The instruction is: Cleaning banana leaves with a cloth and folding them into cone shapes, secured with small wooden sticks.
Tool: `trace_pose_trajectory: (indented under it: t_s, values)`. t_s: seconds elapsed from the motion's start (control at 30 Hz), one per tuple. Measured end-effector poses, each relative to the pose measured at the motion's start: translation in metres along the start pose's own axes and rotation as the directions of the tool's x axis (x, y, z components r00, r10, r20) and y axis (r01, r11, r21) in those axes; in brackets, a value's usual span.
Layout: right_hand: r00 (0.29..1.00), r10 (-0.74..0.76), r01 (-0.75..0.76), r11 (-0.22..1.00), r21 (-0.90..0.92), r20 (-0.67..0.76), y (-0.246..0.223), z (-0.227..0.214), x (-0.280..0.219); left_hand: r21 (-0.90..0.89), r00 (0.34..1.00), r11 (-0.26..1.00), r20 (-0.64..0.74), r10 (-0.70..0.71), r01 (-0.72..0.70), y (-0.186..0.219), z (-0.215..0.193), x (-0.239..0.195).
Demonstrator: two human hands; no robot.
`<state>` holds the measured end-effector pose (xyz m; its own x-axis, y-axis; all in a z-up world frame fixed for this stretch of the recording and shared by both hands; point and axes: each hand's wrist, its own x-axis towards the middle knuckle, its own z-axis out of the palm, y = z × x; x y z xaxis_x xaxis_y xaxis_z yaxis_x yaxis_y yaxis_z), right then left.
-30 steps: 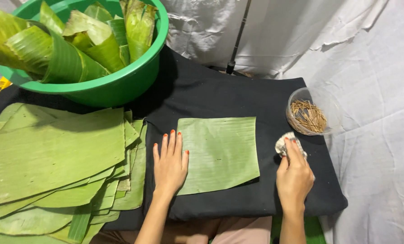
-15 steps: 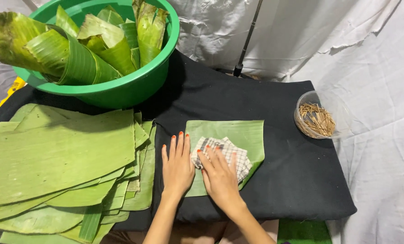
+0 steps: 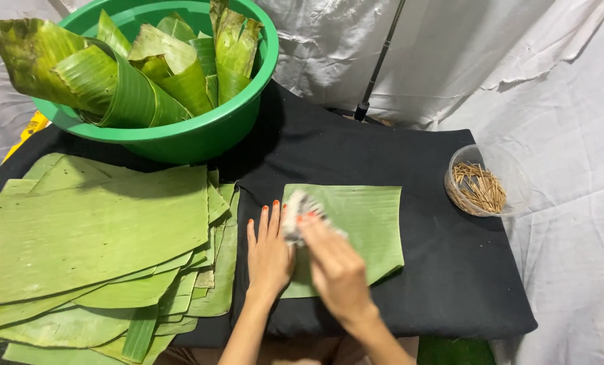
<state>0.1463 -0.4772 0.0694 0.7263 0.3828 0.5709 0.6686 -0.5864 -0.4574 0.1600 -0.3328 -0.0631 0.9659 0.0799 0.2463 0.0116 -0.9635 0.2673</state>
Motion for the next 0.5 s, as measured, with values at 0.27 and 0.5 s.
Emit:
trace_pose_trajectory:
  t_s: [0.27,0.5]
  values:
    - [0.980,0.143,-0.093,0.943,-0.318,0.137,0.053,0.089,-0.043,-0.041,0.999,0.999,-0.041,-0.022,0.020,0.004,-0.004,0.003]
    - [0.760,0.591,-0.397,0.752,-0.526,0.270,0.089,0.045,-0.039,0.001,0.993,1.000,-0.121,-0.018,0.018,0.006,-0.006,0.001]
